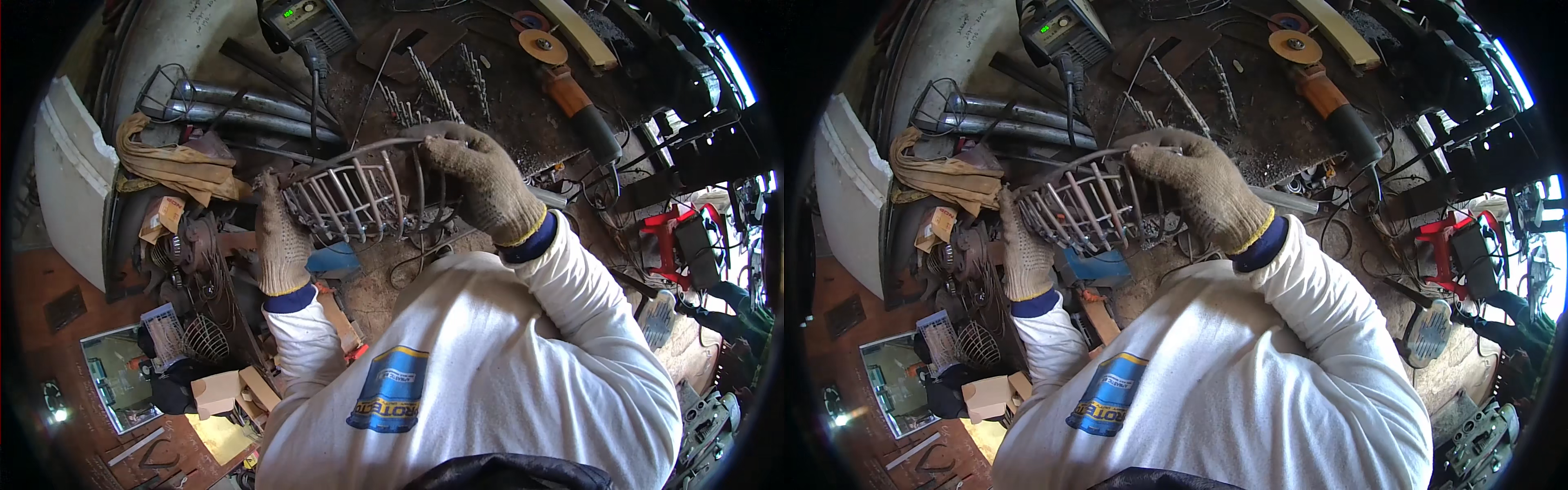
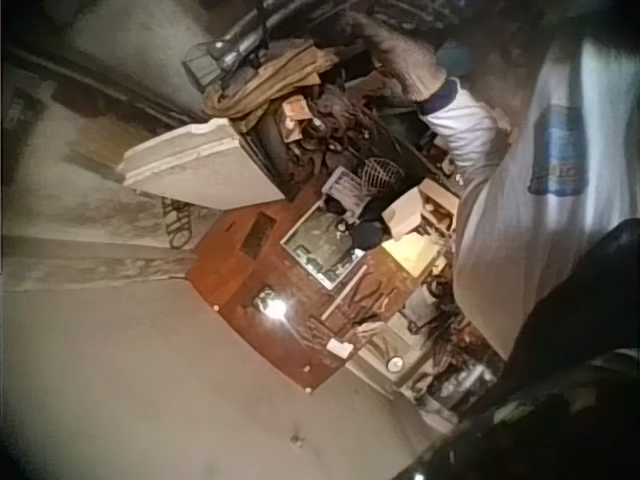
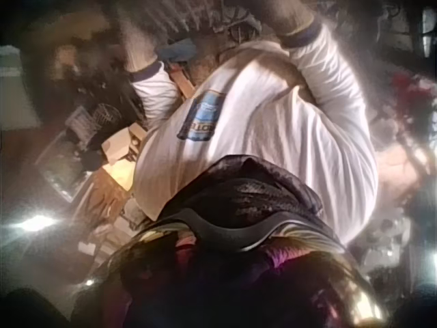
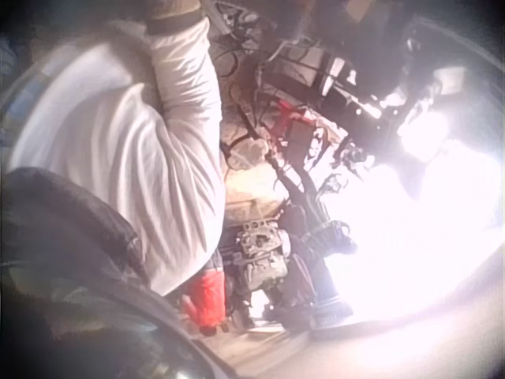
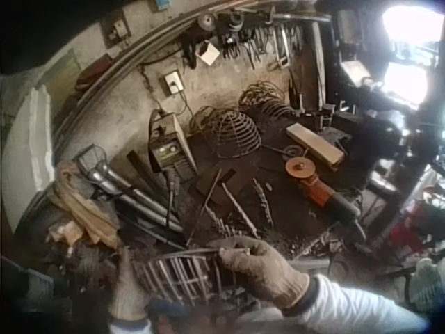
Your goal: The person shapes a curved metal mesh structure by hand and with a hammer, then uses a handheld angle grinder to smooth or cut edges, resulting in sparks.
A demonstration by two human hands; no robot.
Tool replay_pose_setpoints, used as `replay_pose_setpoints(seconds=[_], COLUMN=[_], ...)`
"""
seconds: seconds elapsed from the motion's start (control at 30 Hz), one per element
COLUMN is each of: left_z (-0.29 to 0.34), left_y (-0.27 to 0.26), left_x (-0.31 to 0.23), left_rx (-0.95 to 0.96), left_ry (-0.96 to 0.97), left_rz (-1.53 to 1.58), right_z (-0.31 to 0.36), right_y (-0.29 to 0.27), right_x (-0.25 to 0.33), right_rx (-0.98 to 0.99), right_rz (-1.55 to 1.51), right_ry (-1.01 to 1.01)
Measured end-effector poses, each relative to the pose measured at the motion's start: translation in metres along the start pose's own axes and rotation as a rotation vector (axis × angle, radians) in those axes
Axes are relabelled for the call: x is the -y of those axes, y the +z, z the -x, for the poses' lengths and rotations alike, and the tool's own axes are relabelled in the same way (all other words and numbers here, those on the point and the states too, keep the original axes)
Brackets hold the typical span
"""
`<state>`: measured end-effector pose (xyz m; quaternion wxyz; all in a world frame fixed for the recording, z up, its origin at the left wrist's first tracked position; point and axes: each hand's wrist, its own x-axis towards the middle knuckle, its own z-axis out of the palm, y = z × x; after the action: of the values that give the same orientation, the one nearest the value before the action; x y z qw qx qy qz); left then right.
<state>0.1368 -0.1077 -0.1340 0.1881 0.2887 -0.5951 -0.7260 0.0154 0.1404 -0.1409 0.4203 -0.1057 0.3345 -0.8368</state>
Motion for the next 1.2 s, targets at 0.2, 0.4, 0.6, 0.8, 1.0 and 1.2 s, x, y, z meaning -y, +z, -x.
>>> replay_pose_setpoints(seconds=[0.2, 0.4, 0.6, 0.8, 1.0, 1.2], left_z=[0.018, 0.004, 0.030, 0.046, 0.030, 0.029], left_y=[-0.004, -0.054, -0.014, 0.031, 0.005, 0.002], left_x=[-0.012, 0.011, -0.038, -0.046, -0.033, -0.036], left_rx=[0.006, -0.101, -0.047, 0.181, -0.096, -0.124], left_ry=[0.265, 0.539, 0.844, 1.016, 0.924, 0.978], left_rz=[-0.474, -1.113, -1.288, -0.887, -0.879, -0.900], right_z=[-0.001, 0.001, -0.007, -0.018, -0.025, 0.001], right_y=[-0.011, -0.002, 0.000, 0.016, -0.031, -0.063], right_x=[-0.002, -0.008, -0.001, 0.006, -0.015, -0.043], right_rx=[-0.085, -0.082, -0.083, -0.008, -0.128, -0.337], right_rz=[0.327, 0.141, 0.151, 0.415, 0.664, 2.033], right_ry=[-0.147, -0.148, -0.170, -0.254, -0.589, -0.014])
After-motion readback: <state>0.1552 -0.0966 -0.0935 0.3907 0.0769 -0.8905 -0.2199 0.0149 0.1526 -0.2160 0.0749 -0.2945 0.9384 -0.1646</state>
